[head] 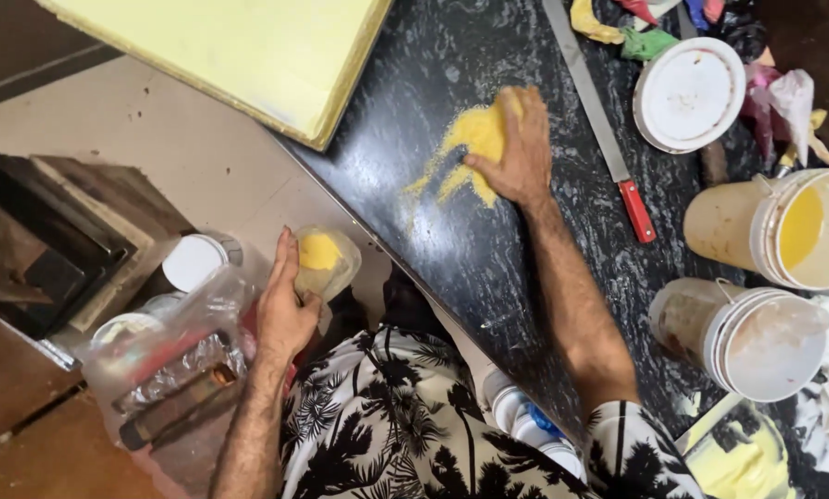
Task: The person mixes liquid ingredients into a pile of dry powder on a countertop, working the mixture by hand until it forms a yellow dough. The person then handles the dough, placing parts of it into a plastic container.
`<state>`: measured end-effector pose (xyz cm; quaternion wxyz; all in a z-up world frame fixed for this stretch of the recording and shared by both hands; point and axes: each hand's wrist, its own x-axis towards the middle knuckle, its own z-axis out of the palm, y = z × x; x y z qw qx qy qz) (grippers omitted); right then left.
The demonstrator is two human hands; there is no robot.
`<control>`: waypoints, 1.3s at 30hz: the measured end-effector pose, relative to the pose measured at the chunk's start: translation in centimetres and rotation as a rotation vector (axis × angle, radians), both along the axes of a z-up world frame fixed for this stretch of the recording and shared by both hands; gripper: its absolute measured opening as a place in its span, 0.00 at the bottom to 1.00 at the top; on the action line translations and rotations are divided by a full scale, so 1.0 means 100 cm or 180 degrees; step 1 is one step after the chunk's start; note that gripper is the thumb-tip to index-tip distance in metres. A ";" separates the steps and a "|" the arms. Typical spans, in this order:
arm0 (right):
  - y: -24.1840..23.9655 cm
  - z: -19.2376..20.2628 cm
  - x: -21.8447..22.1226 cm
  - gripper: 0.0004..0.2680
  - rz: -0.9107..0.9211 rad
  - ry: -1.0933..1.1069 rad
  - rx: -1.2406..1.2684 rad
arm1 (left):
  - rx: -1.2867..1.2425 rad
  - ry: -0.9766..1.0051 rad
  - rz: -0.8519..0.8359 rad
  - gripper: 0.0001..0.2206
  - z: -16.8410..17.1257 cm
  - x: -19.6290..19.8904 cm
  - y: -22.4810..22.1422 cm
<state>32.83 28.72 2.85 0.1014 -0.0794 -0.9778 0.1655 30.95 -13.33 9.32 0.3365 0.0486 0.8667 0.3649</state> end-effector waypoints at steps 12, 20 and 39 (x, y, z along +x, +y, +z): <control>-0.031 0.009 0.009 0.09 -0.0464 0.0642 -0.0213 | 0.0802 -0.0068 0.0422 0.44 0.001 0.004 0.013; -0.119 0.111 0.020 0.07 -0.1527 -0.0005 -0.2858 | 0.1123 0.0047 0.0150 0.43 0.003 -0.003 0.021; -0.293 -0.122 0.001 0.07 -0.0664 -0.1264 -0.2640 | 0.1557 0.0607 -0.0263 0.39 -0.025 0.013 -0.002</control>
